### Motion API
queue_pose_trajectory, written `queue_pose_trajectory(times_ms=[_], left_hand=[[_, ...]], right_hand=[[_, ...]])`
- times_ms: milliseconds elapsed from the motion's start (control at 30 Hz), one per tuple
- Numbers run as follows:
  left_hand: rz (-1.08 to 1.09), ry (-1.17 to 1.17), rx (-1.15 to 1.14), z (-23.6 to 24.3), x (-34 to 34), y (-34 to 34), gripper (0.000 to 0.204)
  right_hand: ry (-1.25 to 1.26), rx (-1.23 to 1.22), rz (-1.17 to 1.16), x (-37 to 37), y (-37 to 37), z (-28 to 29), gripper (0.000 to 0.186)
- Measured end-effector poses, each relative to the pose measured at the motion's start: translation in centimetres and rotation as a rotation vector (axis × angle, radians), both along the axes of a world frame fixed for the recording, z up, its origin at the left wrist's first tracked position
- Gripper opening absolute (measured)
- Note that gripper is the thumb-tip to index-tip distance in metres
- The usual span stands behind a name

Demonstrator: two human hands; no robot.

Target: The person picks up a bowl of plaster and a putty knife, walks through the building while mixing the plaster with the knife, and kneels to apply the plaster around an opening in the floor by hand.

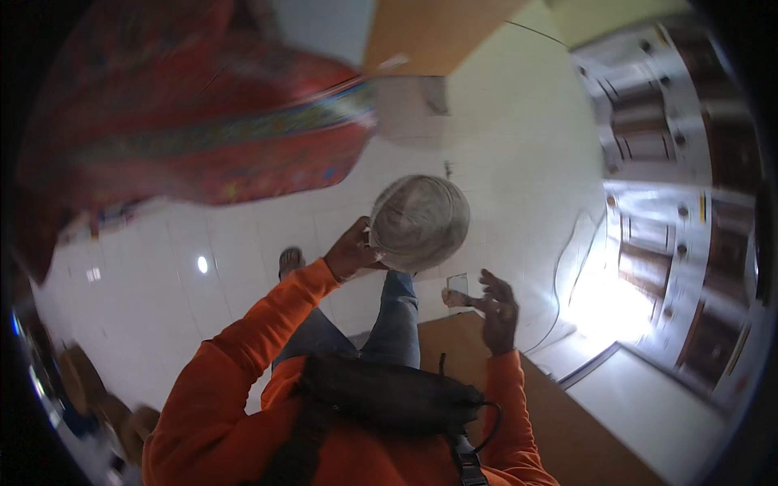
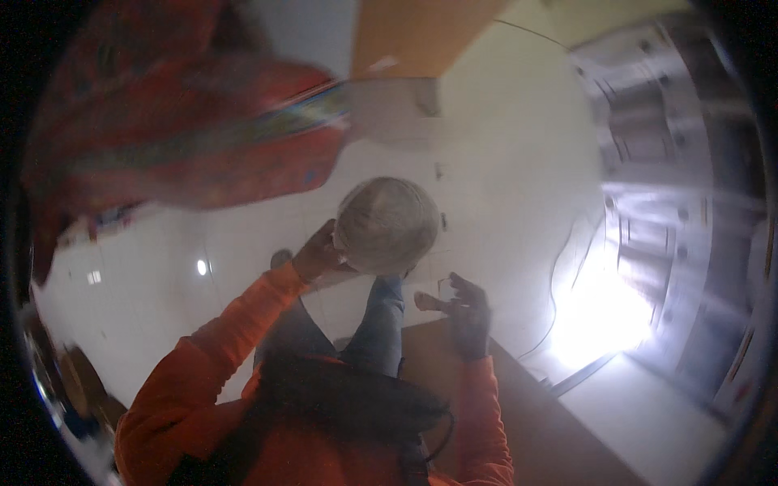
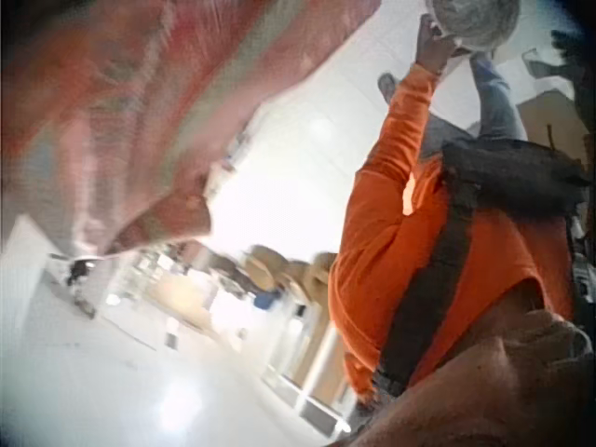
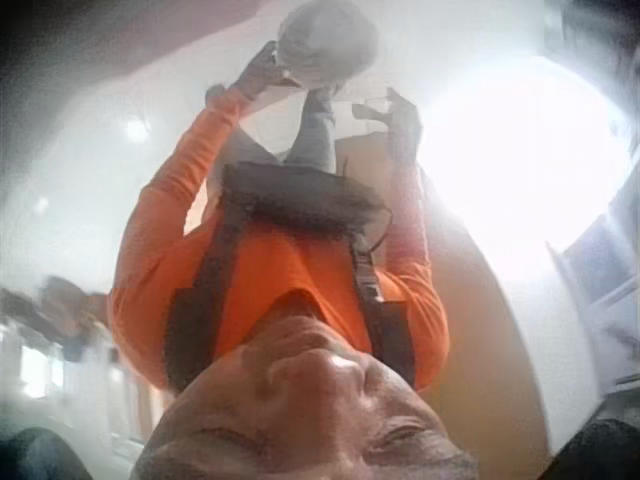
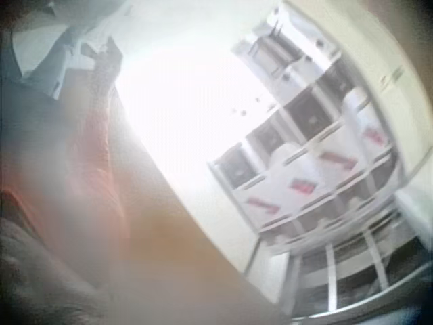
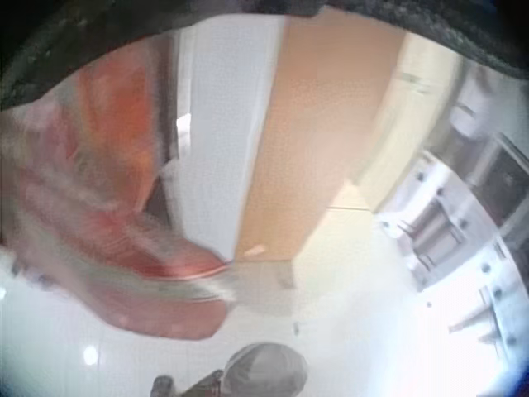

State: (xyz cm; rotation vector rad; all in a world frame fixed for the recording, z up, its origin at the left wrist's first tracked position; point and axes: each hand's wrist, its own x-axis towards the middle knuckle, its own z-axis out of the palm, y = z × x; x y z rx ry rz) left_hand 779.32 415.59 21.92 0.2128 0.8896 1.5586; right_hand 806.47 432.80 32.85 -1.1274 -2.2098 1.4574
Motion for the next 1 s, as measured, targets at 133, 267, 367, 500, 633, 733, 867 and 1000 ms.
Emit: queue_pose_trajectory(times_ms=[133, 267, 367, 500, 633, 733, 867, 1000], left_hand=[[-0.213, 0.280, 0.034, 11.8, 2.2, 10.6, 0.054], [-0.237, 0.333, 0.139, 19.9, 7.7, 17.8, 0.055], [-0.234, 0.445, 0.194, 25.0, 11.7, 22.5, 0.058], [-0.235, 0.559, 0.313, 29.7, 16.8, 29.0, 0.058], [-0.289, 0.659, 0.368, 33.6, 19.7, 34.8, 0.055], [-0.277, 0.590, 0.449, 34.4, 21.0, 38.0, 0.055], [-0.185, 0.545, 0.520, 33.6, 21.4, 44.7, 0.058], [-0.148, 0.461, 0.570, 33.9, 21.7, 53.1, 0.061]], right_hand=[[0.281, -0.144, -0.418, 10.5, 5.3, 5.3, 0.049], [0.604, -0.166, -0.622, 15.0, 9.2, 11.1, 0.050], [0.639, 0.161, -0.383, 18.1, 14.4, 14.1, 0.041], [0.297, 0.643, -0.141, 22.0, 22.9, 22.6, 0.024], [0.272, 0.778, -0.161, 23.7, 29.7, 26.7, 0.022], [0.317, 0.751, -0.182, 24.2, 32.8, 26.1, 0.021], [0.261, 0.877, -0.154, 23.1, 36.6, 23.7, 0.022], [0.515, 0.593, -0.388, 21.3, 41.3, 19.7, 0.017]])
